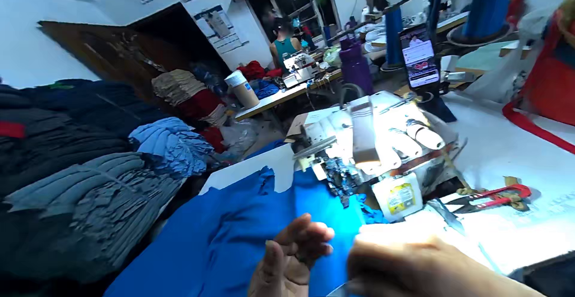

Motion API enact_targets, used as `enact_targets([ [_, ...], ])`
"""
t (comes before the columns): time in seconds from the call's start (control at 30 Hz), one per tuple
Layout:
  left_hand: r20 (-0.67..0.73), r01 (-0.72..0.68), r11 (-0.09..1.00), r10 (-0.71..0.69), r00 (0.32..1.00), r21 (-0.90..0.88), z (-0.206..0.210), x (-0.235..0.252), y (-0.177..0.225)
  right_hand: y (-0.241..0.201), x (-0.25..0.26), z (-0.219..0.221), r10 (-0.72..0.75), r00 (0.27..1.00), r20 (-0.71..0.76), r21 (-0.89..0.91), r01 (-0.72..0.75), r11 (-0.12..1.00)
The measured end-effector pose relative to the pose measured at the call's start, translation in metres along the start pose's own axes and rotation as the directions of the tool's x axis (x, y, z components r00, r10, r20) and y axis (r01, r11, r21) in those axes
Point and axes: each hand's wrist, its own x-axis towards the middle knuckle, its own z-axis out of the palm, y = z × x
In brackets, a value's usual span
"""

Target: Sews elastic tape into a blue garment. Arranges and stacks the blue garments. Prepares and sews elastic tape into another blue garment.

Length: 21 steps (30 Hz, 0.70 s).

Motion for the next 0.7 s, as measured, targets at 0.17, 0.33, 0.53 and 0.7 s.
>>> enact_targets([
  [0.17,0.062,0.197,0.975,-0.203,0.977,0.102,-0.014,-0.027,-0.015,0.031,-0.04,0.009,0.383,0.919,0.089,0.071,-0.39,0.918],
  [0.33,0.033,0.144,0.968,-0.154,0.988,0.204,-0.003,-0.033,-0.024,0.032,-0.048,0.01,0.444,0.894,0.059,0.075,-0.447,0.891],
  [0.53,-0.077,0.029,0.929,-0.001,0.997,0.369,0.009,-0.034,-0.026,0.034,-0.049,0.015,0.427,0.902,0.06,0.109,-0.431,0.896],
  [0.7,-0.084,-0.022,0.814,0.087,0.993,0.58,0.019,-0.035,-0.028,0.035,-0.045,0.023,0.441,0.894,0.075,0.218,-0.447,0.868],
])
